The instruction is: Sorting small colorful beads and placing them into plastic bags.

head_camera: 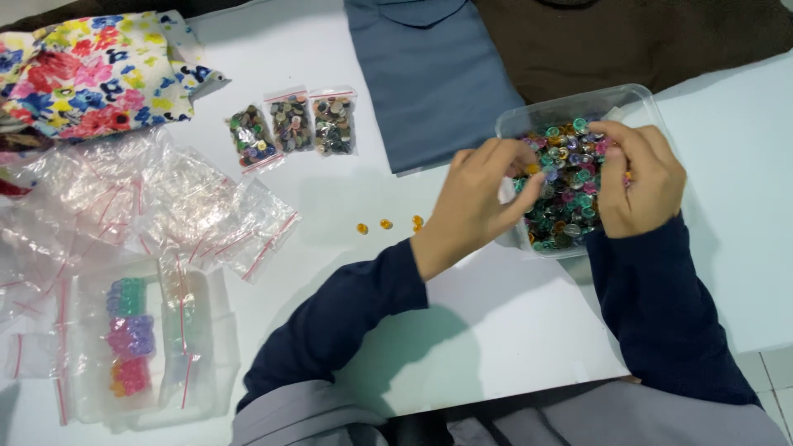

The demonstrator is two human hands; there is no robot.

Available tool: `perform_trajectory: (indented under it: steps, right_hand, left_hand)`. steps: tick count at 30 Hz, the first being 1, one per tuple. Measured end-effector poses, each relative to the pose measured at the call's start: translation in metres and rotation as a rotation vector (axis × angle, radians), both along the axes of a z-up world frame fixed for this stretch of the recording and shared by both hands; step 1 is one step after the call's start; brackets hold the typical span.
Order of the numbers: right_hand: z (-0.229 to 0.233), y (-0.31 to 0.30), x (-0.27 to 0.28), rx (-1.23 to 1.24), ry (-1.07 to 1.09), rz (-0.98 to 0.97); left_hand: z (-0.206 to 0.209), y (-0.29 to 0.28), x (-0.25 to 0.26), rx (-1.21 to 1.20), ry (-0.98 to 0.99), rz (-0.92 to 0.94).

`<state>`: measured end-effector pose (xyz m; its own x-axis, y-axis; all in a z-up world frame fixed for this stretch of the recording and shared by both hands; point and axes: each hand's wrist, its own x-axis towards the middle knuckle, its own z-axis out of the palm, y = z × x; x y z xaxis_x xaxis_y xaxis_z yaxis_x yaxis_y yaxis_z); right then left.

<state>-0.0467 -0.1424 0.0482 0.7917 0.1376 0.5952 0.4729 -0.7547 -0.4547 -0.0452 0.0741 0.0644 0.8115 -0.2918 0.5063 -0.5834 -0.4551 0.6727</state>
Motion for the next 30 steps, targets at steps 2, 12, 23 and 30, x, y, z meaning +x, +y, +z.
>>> perform_trajectory:
  steps: [2, 12, 23, 30]
  right_hand:
    - [-0.001, 0.005, -0.004, -0.037, -0.122, 0.044]
    - [-0.069, 0.082, -0.066, -0.054, 0.04, 0.757]
    - [-0.094, 0.163, -0.045, -0.193, -0.282, 0.552]
    - [-0.103, 0.183, -0.027, -0.273, -0.202, 0.514]
  left_hand:
    - [-0.005, 0.024, -0.003, 0.091, -0.033, 0.029]
    - [-0.015, 0.132, -0.043, 0.676, 0.32, 0.158]
    - [-0.052, 0.17, -0.055, 0.798, 0.469, 0.133]
    - [-0.051, 0.175, -0.047, 0.695, 0.528, 0.134]
